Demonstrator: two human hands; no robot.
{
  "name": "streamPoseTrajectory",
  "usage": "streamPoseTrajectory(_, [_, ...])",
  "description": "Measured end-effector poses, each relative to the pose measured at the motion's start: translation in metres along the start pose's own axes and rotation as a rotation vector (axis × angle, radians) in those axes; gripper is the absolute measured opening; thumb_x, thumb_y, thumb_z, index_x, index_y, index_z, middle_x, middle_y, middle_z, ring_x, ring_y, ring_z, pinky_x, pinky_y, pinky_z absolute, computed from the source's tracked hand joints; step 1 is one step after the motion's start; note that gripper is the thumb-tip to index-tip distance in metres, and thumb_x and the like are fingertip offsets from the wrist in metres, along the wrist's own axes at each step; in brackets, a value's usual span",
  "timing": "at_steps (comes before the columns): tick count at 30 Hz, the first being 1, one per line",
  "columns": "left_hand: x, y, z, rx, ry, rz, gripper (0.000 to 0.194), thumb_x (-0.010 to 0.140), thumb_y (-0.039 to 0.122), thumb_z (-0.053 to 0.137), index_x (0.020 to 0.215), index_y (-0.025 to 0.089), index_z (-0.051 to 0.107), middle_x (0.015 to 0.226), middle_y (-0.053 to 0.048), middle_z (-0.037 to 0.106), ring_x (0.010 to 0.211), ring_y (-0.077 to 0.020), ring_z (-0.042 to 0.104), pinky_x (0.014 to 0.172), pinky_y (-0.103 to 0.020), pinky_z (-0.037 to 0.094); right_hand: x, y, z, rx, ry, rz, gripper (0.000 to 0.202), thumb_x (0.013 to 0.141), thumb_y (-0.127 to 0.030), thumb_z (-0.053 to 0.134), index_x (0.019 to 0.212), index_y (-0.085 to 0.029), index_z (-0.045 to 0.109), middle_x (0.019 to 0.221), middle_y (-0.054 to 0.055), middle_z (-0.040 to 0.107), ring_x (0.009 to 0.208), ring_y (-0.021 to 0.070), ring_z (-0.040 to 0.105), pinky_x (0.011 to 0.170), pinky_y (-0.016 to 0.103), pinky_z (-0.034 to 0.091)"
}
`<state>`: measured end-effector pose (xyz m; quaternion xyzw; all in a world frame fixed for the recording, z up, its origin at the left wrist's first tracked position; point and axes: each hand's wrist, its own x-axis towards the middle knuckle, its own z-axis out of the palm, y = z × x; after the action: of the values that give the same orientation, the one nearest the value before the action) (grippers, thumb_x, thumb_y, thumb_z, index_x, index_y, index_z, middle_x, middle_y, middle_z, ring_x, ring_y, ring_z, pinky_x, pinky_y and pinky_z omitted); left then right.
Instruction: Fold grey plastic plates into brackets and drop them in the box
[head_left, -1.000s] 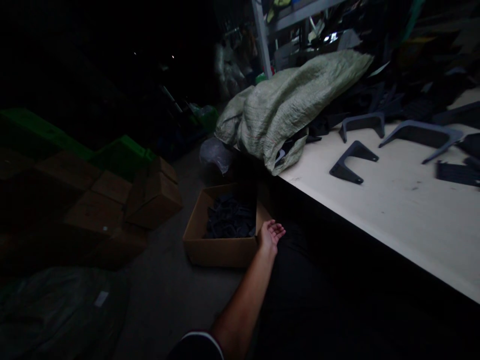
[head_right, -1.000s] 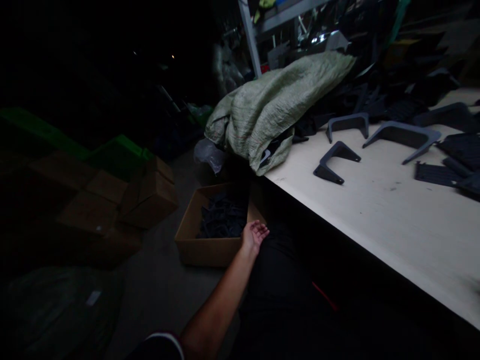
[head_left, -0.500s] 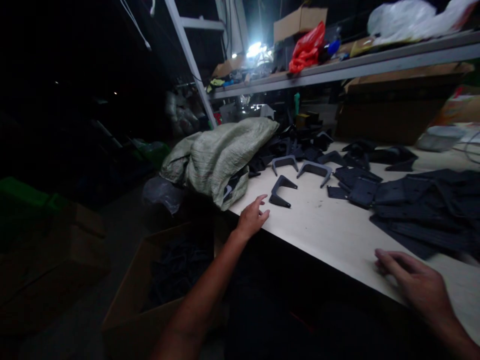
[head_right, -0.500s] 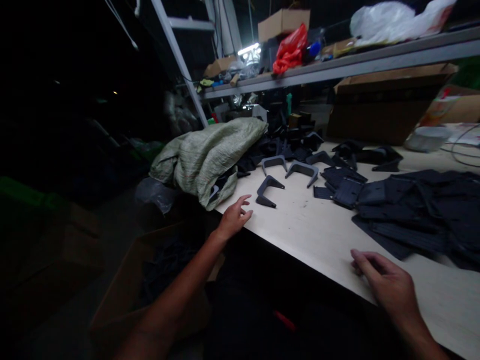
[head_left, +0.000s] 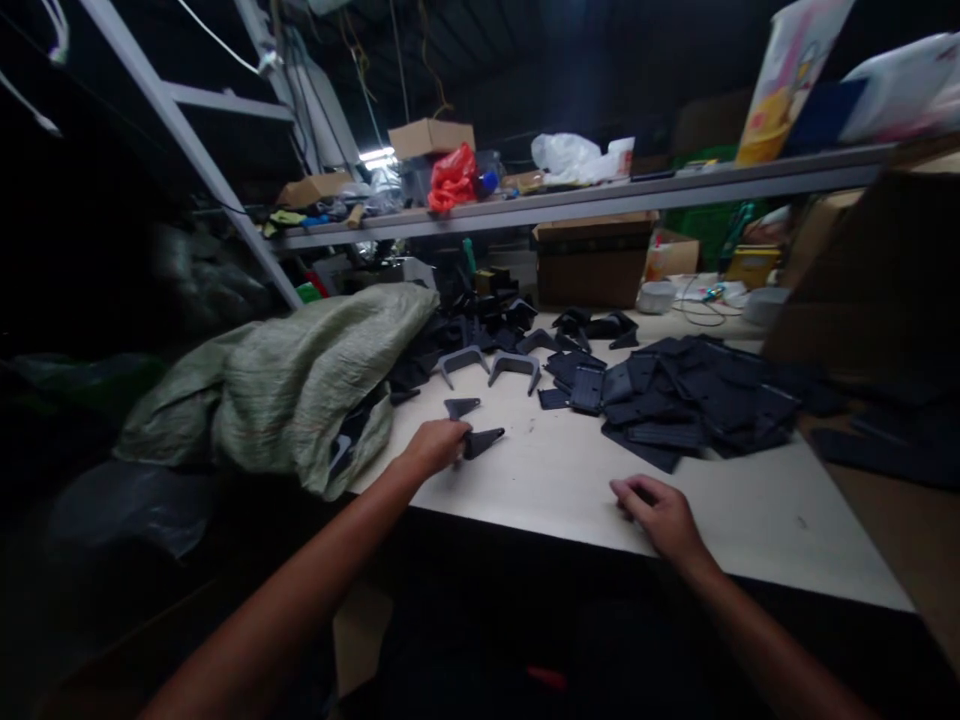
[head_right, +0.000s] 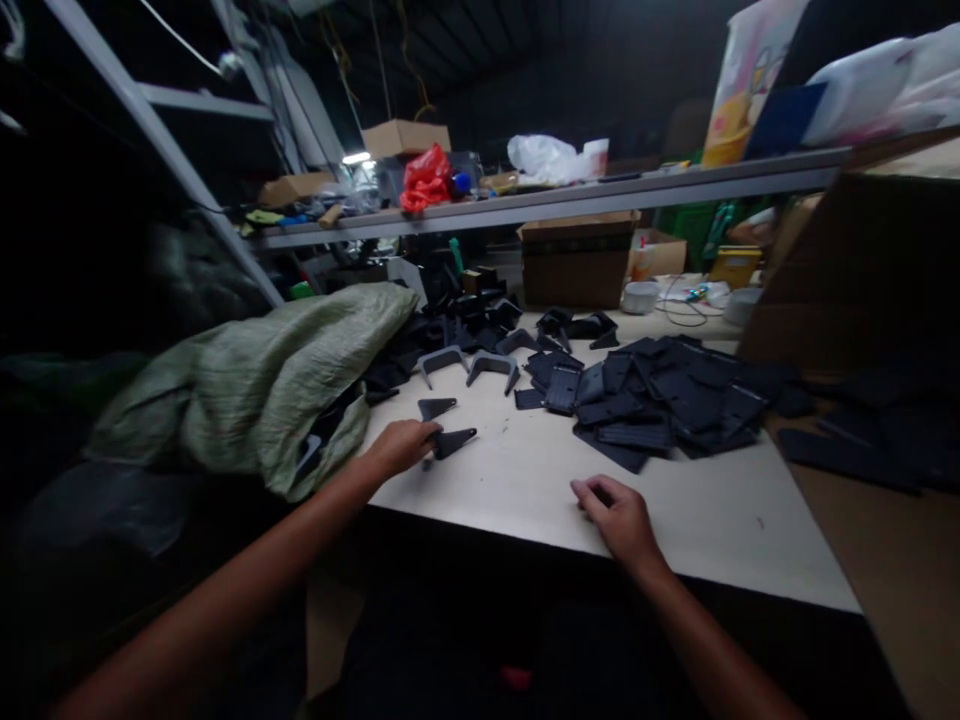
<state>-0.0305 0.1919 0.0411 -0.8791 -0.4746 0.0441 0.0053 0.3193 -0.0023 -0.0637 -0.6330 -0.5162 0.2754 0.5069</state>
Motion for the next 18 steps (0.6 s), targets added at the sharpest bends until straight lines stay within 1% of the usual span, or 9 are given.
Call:
streamPoseTrajectory(2, [0.002,0.013,-0.007,0.024,-0.017,0.06,0.025,0.095,0.038,0.059,0.107,0.026,0.078,0.103,-0.011,0.079,0.099,-0.0303,0.073,0.084,-0.036,0.05,0.002,0.003,0.001,-0.01,0.005,-0.008,0.047,0.092,-0.063,0.066,0.075,-0.02,0.072,0.068,0.004,0.069,0.064,0.0201,0.063,0.063,0.03,0.05])
streamPoseTrajectory(5, [0.007,0.027,-0.018,0.046,-0.016,0.103,0.03,0.095,0.046,0.059,0.107,0.027,0.078,0.103,-0.012,0.079,0.099,-0.0315,0.072,0.083,-0.037,0.048,0.003,0.005,0.002,-0.034,0.007,-0.03,0.047,0.095,-0.062,0.063,0.076,-0.02,0.07,0.067,0.004,0.069,0.061,0.0194,0.063,0.06,0.029,0.05])
streamPoseTrajectory(8, [0.012,0.03,-0.026,0.057,-0.023,0.114,0.029,0.092,0.05,0.064,0.103,0.028,0.08,0.102,-0.011,0.078,0.1,-0.0316,0.072,0.083,-0.037,0.047,0.002,0.002,0.002,-0.088,0.016,-0.067,0.046,0.098,-0.059,0.059,0.076,-0.02,0.07,0.067,0.003,0.069,0.062,0.0196,0.065,0.06,0.028,0.052])
streamPoseTrajectory(11, [0.012,0.025,-0.031,0.058,-0.035,0.117,0.029,0.089,0.051,0.068,0.1,0.027,0.081,0.101,-0.012,0.078,0.099,-0.0324,0.071,0.081,-0.036,0.046,0.003,-0.002,-0.002,-0.182,0.031,-0.124,0.038,0.1,-0.052,0.058,0.085,-0.02,0.073,0.077,0.005,0.074,0.069,0.021,0.069,0.064,0.029,0.055])
streamPoseTrajectory(13, [0.007,0.018,-0.031,0.054,-0.049,0.12,0.028,0.088,0.051,0.069,0.099,0.028,0.081,0.101,-0.011,0.077,0.099,-0.0323,0.07,0.081,-0.036,0.046,0.008,-0.005,-0.009,-0.272,0.046,-0.172,0.031,0.099,-0.047,0.06,0.096,-0.021,0.075,0.087,0.006,0.076,0.075,0.0221,0.071,0.071,0.032,0.057])
streamPoseTrajectory(15, [0.001,0.009,-0.03,0.046,-0.063,0.116,0.026,0.087,0.049,0.07,0.098,0.028,0.081,0.101,-0.011,0.076,0.099,-0.0321,0.07,0.081,-0.036,0.046,0.019,-0.007,-0.022,-0.381,0.071,-0.223,0.028,0.097,-0.042,0.061,0.109,-0.021,0.075,0.102,0.008,0.076,0.088,0.0248,0.072,0.083,0.036,0.058])
streamPoseTrajectory(16, [-0.003,0.004,-0.029,0.042,-0.068,0.108,0.025,0.086,0.047,0.071,0.097,0.028,0.081,0.102,-0.011,0.076,0.1,-0.0321,0.07,0.082,-0.036,0.046,0.026,-0.007,-0.03,-0.439,0.089,-0.245,0.03,0.095,-0.039,0.061,0.115,-0.021,0.074,0.111,0.011,0.075,0.099,0.027,0.071,0.092,0.039,0.057])
streamPoseTrajectory(18, [-0.011,-0.006,-0.025,0.025,-0.074,0.083,0.022,0.083,0.042,0.072,0.097,0.027,0.08,0.103,-0.011,0.075,0.1,-0.0326,0.069,0.083,-0.036,0.047,0.045,-0.006,-0.047,-0.558,0.136,-0.276,0.04,0.094,-0.034,0.06,0.129,-0.017,0.07,0.131,0.016,0.069,0.122,0.0327,0.063,0.11,0.047,0.048])
